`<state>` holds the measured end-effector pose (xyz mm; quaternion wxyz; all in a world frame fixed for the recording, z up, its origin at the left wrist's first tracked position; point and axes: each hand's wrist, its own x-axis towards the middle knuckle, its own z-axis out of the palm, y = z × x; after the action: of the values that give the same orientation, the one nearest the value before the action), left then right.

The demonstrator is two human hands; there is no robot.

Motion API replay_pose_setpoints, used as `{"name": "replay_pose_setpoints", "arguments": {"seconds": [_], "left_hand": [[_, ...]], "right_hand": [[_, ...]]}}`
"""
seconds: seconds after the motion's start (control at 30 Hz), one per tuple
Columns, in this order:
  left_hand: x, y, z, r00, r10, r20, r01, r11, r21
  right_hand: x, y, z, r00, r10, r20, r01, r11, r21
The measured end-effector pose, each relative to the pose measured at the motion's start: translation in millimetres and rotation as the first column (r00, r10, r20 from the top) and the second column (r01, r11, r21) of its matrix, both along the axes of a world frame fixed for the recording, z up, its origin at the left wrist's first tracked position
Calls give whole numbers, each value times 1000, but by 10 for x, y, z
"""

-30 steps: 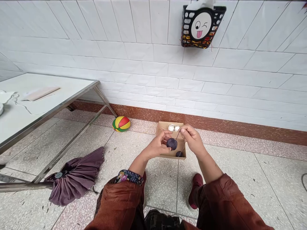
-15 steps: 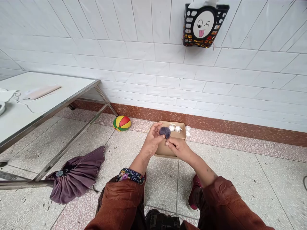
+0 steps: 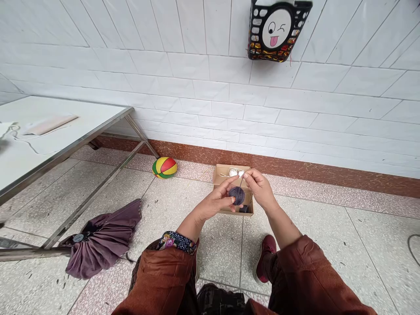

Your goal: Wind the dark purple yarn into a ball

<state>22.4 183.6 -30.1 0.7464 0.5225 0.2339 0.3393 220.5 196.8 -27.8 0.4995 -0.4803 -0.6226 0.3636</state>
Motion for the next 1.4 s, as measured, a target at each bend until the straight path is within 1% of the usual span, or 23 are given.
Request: {"name": "replay_pose_setpoints", "arguments": {"seconds": [0.07, 0.23, 0.33, 0.43, 0.6, 0.67, 0.73, 0.8, 0.87, 0.97, 1.03, 1.1, 1.17, 1.23, 1.3, 1.33, 1.4], "left_hand": [[10, -25, 16, 997, -18, 74, 23, 997, -76], [46, -2, -6, 977, 136, 163, -94, 966, -240], [58, 22, -30, 965, 203, 169, -148, 945, -292], [67, 29, -39, 950, 267, 161, -209, 929, -306], [82, 38, -15, 930, 317, 188, -267, 931, -249], [67, 59, -4, 924, 342, 171, -304, 928, -215], [31, 95, -4, 913, 390, 121, -364, 911, -194], [-21, 140, -17, 886, 461, 55, -446, 877, -176], [-75, 183, -36, 849, 528, -9, -525, 842, -127], [-130, 222, -57, 810, 578, -102, -578, 815, 29], [-136, 221, -64, 797, 577, -180, -555, 817, 157], [-118, 194, -66, 800, 545, -251, -486, 834, 260], [-83, 146, -60, 836, 464, -292, -384, 876, 292], [-45, 92, -42, 901, 338, -272, -279, 932, 231], [-13, 50, -14, 958, 224, -179, -201, 970, 137], [1, 39, -2, 974, 193, -117, -182, 978, 99], [22, 37, 13, 981, 196, -12, -195, 980, 49]], "right_hand": [[-26, 39, -79, 998, -10, 65, 12, 1000, -29], [-112, 40, -241, 965, 64, 256, -54, 997, -47], [-127, 34, -298, 945, 61, 322, -50, 998, -43], [-124, 38, -333, 930, 63, 361, -50, 998, -45], [-170, 25, -401, 899, 94, 428, -71, 995, -70], [-194, 11, -417, 889, 112, 443, -94, 994, -64], [-207, -5, -402, 888, 142, 438, -136, 990, -46], [-203, -29, -344, 896, 179, 407, -186, 982, -22], [-187, -67, -249, 911, 222, 348, -232, 973, -14], [-147, -139, -80, 926, 299, 232, -296, 954, -50], [-117, -172, 5, 934, 328, 138, -322, 944, -67], [-88, -174, 48, 950, 309, 50, -306, 950, -59], [-62, -143, 46, 972, 237, 6, -236, 971, -36], [-44, -90, 10, 990, 138, 31, -138, 990, -15], [-39, -35, -51, 993, 67, 96, -67, 998, 2], [-44, -13, -89, 990, 51, 129, -52, 999, 8], [-67, 12, -173, 982, 52, 183, -56, 998, 17]]}}
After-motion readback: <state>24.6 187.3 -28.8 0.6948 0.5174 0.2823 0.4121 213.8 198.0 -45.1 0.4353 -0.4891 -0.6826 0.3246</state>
